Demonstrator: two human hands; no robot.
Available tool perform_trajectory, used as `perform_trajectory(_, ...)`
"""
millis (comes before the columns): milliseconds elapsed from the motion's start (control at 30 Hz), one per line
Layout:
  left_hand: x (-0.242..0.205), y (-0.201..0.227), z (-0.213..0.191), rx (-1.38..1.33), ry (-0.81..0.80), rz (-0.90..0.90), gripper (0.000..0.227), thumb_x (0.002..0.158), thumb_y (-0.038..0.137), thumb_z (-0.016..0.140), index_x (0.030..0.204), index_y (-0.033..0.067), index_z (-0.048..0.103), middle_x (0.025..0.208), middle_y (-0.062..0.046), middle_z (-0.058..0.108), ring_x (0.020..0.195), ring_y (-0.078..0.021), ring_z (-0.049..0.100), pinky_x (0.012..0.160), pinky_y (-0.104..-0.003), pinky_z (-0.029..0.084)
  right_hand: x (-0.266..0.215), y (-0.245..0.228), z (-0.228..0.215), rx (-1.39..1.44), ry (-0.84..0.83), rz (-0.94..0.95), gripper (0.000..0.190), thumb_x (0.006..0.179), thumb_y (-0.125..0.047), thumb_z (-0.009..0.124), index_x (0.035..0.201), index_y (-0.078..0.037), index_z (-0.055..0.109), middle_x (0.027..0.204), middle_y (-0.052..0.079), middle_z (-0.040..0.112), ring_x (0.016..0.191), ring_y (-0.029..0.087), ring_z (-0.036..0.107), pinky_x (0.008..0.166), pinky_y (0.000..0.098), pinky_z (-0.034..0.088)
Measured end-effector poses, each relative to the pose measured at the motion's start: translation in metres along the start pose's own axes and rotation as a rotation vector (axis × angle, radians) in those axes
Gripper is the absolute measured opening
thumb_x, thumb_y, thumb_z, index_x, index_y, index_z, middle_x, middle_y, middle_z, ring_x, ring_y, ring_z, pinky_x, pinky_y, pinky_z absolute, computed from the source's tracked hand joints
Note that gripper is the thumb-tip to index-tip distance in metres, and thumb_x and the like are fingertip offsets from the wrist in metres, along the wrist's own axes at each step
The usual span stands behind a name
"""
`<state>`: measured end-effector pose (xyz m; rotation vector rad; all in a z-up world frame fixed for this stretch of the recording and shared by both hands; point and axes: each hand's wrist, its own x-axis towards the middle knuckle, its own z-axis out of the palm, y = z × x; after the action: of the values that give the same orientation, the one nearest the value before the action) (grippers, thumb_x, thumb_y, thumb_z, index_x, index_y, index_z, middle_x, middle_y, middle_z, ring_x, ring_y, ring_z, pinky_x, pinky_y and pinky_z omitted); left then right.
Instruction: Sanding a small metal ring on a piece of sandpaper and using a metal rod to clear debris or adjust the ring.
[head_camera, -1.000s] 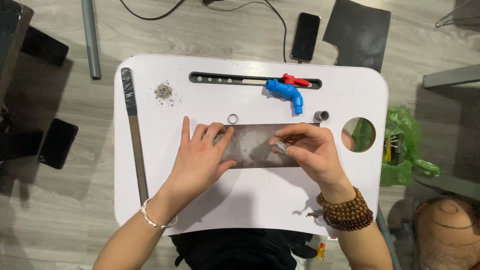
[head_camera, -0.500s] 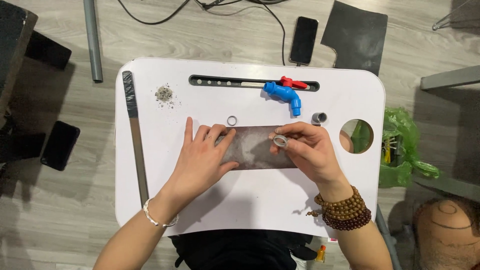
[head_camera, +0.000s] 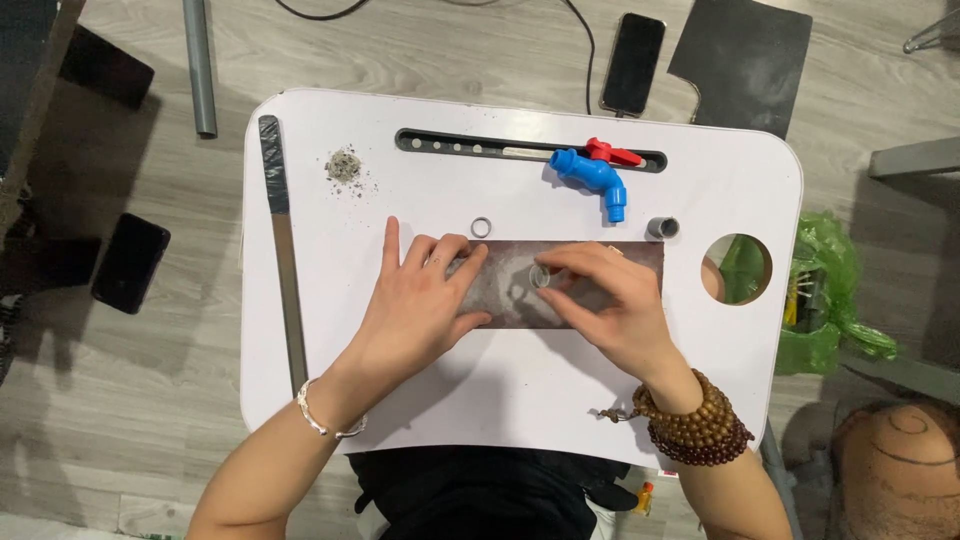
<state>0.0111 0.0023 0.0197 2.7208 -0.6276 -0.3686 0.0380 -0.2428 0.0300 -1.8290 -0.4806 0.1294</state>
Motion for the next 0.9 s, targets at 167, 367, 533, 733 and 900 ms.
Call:
perform_trajectory(167, -0.001, -0.001, 0.002, 0.024, 0.014, -0.006, 0.075, 0.079, 0.043, 0.087, 0.14, 0.0044, 0.065, 0.126, -0.011, 0.056, 0.111, -0.0329, 0.056, 0.115, -0.083, 0.018, 0.002, -0.003, 0.001, 0.016, -0.011, 0.012, 0.032, 0.087, 0.007, 0.078, 0.118, 0.004, 0.074, 0.107, 0.019, 0.081, 0.091, 0.03, 0.078, 0.076, 0.04, 0.065)
perform_trajectory(367, -0.001, 0.001, 0.0, 0.013, -0.001, -0.012, 0.074, 0.08, 0.042, 0.087, 0.14, 0.0039, 0.065, 0.126, -0.012, 0.057, 0.112, -0.0333, 0.057, 0.115, -0.084, 0.017, 0.001, -0.003, 0.002, 0.054, -0.005, 0.03, 0.033, 0.087, 0.011, 0.075, 0.12, 0.006, 0.073, 0.11, 0.022, 0.08, 0.098, 0.034, 0.079, 0.082, 0.0438, 0.066)
perform_trajectory(533, -0.001, 0.002, -0.001, 0.015, -0.003, -0.012, 0.073, 0.08, 0.041, 0.088, 0.139, 0.0033, 0.066, 0.126, -0.013, 0.057, 0.112, -0.0337, 0.058, 0.114, -0.084, 0.017, 0.0, -0.002, 0.0, 0.037, -0.006, 0.044, 0.032, 0.089, 0.01, 0.072, 0.121, 0.004, 0.074, 0.11, 0.021, 0.079, 0.099, 0.033, 0.079, 0.082, 0.0428, 0.066)
perform_trajectory(733, -0.002, 0.002, -0.002, 0.01, -0.005, -0.011, 0.073, 0.08, 0.041, 0.088, 0.138, 0.0034, 0.067, 0.126, -0.014, 0.058, 0.113, -0.0342, 0.058, 0.113, -0.084, 0.017, -0.003, 0.004, 0.005, -0.184, -0.011, -0.031, 0.028, 0.089, 0.009, 0.074, 0.116, 0.001, 0.077, 0.111, 0.02, 0.079, 0.1, 0.036, 0.078, 0.082, 0.0433, 0.066)
perform_trajectory(900, -0.001, -0.001, 0.0, 0.027, 0.014, 0.0, 0.072, 0.082, 0.044, 0.086, 0.139, 0.0046, 0.066, 0.125, -0.012, 0.057, 0.111, -0.0325, 0.058, 0.114, -0.084, 0.017, 0.002, 0.007, 0.008, -0.429, -0.058, -0.134, 0.029, 0.088, -0.001, 0.08, 0.117, -0.006, 0.076, 0.107, 0.011, 0.079, 0.116, 0.035, 0.073, 0.11, 0.0528, 0.05)
